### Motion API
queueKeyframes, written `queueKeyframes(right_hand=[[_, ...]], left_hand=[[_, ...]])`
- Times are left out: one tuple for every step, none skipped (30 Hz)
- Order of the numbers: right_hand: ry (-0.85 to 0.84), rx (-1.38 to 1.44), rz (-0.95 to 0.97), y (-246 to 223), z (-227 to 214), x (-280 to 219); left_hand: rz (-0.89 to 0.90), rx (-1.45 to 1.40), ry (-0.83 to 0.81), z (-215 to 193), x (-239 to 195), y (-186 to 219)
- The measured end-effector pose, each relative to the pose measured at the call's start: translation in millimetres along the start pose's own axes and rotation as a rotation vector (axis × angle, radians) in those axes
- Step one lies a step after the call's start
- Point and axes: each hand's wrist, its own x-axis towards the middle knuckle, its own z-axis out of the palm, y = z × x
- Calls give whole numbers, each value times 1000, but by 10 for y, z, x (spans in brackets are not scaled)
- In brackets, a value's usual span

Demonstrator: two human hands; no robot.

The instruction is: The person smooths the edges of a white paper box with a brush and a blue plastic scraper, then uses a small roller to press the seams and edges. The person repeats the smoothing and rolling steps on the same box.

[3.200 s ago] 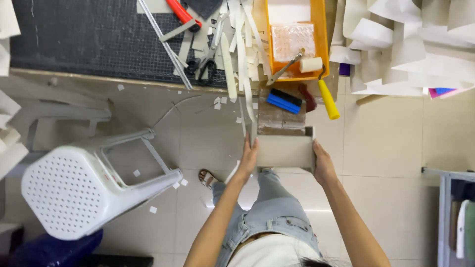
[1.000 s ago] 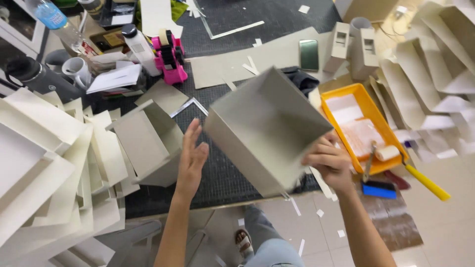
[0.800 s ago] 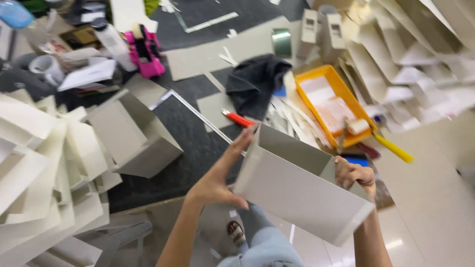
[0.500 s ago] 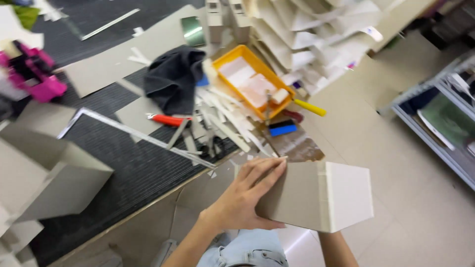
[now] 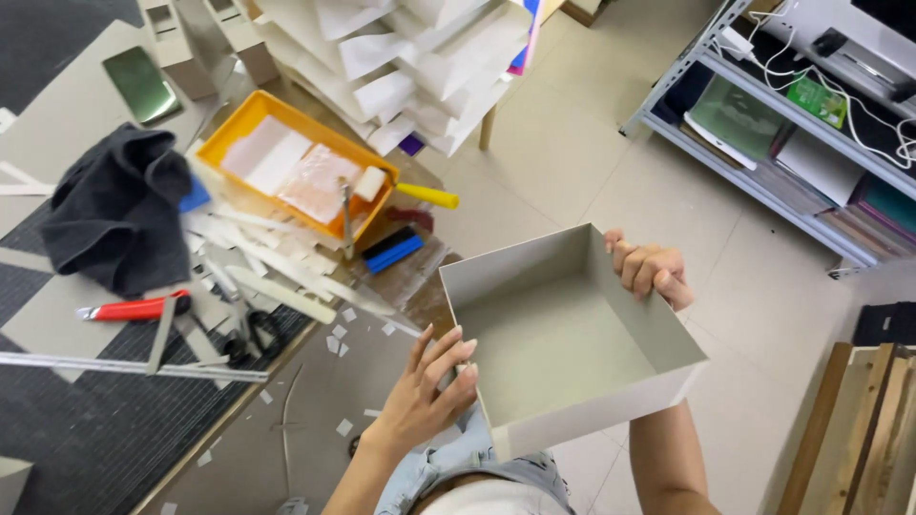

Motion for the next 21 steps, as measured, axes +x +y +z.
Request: queueKeyframes(right_hand=[[2,-1,0,-12,-136,16],[-54,-2,-32,-19,-271,38],[-111,-2,-65,-26,-400,56],[-111,0,-64,-36,-435,91],[-69,74,-59,-45,-463,122],[-22,151,-52,-49,-469,135],[-18,155,-49,117,-579,65],[16,329,-78,295,-680,8],[51,504,-107,475,-769,-51],[51,512,-101,722,-771,-139],[92,707,-85,969,-760,-231],[131,903,-65,1210,-746,-321],[130,912,-54,1295,-673,-354],[95,1087,10,1384,-587,-383],[60,1262,77,1469,-498,-408],[53,1264,80,1516,-547,-473],[92,1249,129,1557,-627,-496],[137,1230,176,1595,-674,-545],[183,1211,223,1623,-755,-661],[233,1194,270,1647,-801,-809],[283,1177,317,1666,-842,-960]], left_hand=[[1,-2,-1,128,-3,-25],[4,-36,15,257,-6,-56],[8,-70,31,382,-16,-87],[6,-70,30,500,16,-138],[-19,1,48,614,40,-187],[-47,72,60,705,46,-226],[-51,72,55,708,232,-233],[-146,-73,138,705,417,-252],[-241,-219,220,695,595,-272],[-250,-214,219,713,745,-252],[-272,-255,123,725,888,-235],[-295,-296,30,739,1029,-211],[-308,-290,33,776,1154,-178],[-272,-318,-3,802,1276,-155],[-236,-347,-39,825,1403,-136],[-237,-342,-33,850,1456,-78],[-220,-333,-42,878,1514,-21],[-202,-330,-54,908,1559,44],[-203,-331,-54,942,1578,81],[-204,-358,-17,960,1572,133],[-204,-385,21,977,1564,186]])
